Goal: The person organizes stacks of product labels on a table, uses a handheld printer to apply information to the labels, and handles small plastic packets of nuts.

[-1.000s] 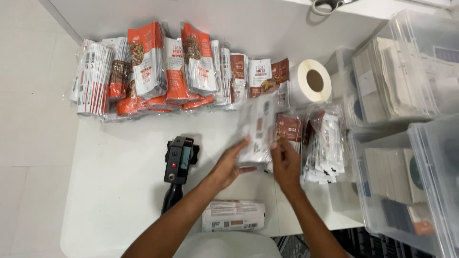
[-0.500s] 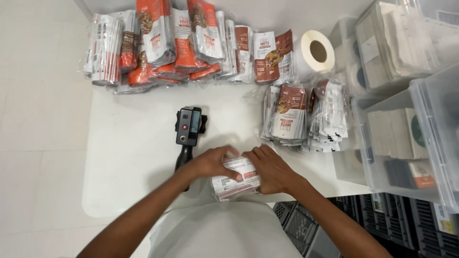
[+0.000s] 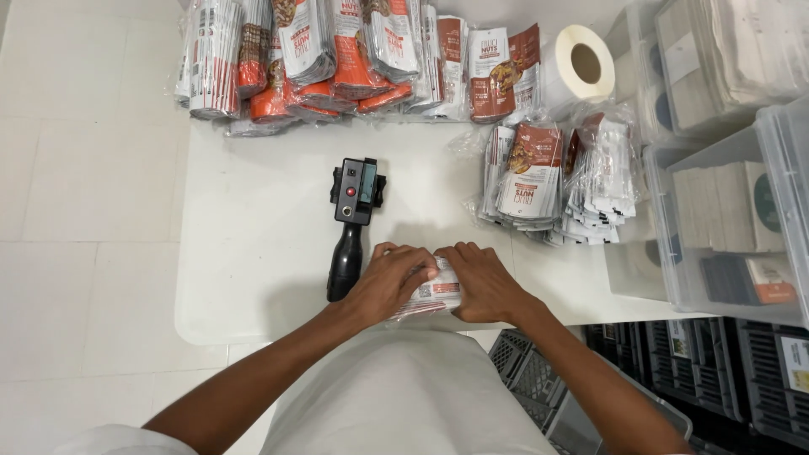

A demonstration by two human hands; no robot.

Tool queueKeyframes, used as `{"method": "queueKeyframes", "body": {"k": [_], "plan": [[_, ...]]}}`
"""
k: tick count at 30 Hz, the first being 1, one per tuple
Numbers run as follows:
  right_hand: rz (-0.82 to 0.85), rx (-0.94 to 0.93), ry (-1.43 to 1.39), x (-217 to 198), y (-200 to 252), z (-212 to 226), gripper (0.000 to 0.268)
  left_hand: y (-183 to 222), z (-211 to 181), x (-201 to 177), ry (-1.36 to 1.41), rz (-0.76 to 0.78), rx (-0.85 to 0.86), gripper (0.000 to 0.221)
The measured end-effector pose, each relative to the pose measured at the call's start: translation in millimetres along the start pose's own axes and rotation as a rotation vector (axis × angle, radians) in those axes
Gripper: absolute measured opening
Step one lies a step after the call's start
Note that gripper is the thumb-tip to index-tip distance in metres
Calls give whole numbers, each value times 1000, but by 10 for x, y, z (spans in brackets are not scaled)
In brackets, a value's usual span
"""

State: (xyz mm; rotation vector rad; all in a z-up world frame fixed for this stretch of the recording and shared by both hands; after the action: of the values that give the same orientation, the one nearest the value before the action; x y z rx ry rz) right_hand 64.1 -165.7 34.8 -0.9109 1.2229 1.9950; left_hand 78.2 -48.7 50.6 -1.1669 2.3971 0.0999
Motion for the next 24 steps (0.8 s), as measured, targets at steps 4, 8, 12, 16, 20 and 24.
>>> {"method": "queueKeyframes", "body": {"k": [4,8,12,16,20,24], "plan": [[23,-41,29,-79,88,212,84,58,-96,-17,90,46,79,22],[30,-123,81,-84,164,308,76,196,-146,-92,168,176,15,33],[37,-103,-82,-221,253,288,72,177,-356,-505,-44,236,30,19],[-18,-8,-166,-404,307,113,67,232,-208,-757,-146,81,20,34],[-140,227,-215,-349,278,-300,79,401,-218,-599,66,-221,-5,46],[-269,302,-292,-449,287,-233,80,615,-34,-120,665,-299,-480,39]]}}
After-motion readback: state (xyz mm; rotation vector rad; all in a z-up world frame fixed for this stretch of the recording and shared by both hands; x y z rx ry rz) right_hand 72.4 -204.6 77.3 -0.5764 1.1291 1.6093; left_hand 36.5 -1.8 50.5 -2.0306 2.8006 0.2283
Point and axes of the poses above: each hand's wrist, its own y-axis away from the middle knuckle, its own x-axis out of the palm, z = x × y, the point moved 10 cm from there along -y, towards the middle knuckle, and after that the axes turned 3 degrees about x, right-handed, at the moved point
